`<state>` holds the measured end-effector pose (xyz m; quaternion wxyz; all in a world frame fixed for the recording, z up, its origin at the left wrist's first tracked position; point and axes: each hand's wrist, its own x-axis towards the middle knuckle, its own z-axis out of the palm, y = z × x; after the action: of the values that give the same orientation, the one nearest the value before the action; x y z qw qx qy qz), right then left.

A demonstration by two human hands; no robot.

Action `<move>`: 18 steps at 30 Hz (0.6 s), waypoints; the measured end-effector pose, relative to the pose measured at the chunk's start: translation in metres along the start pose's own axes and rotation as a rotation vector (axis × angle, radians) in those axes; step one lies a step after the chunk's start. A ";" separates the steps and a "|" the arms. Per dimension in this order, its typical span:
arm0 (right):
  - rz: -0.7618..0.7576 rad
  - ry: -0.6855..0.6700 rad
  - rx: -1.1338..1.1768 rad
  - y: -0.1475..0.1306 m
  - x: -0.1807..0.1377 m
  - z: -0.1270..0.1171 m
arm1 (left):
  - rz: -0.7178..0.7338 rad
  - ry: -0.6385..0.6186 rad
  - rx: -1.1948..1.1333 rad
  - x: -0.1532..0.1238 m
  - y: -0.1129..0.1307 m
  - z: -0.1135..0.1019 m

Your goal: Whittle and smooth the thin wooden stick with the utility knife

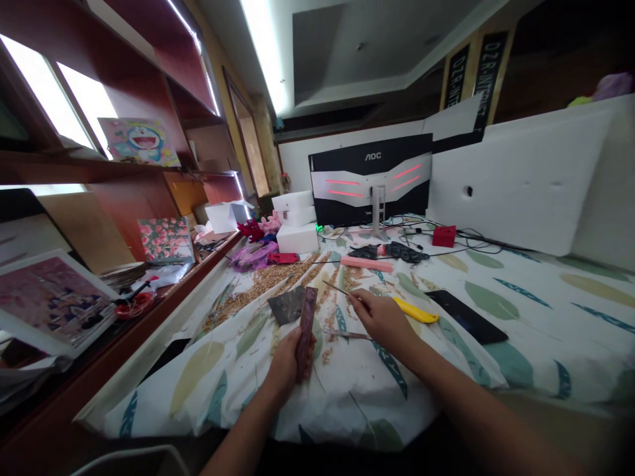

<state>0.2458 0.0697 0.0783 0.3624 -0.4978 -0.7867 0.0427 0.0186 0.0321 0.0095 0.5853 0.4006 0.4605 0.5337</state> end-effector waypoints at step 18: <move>-0.463 -0.617 -0.065 -0.034 -0.033 0.010 | -0.045 0.024 -0.051 0.002 0.000 -0.001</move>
<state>0.2217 0.0288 0.0686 0.0929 -0.2820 -0.9513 0.0826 0.0171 0.0338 0.0093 0.6015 0.3685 0.4626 0.5370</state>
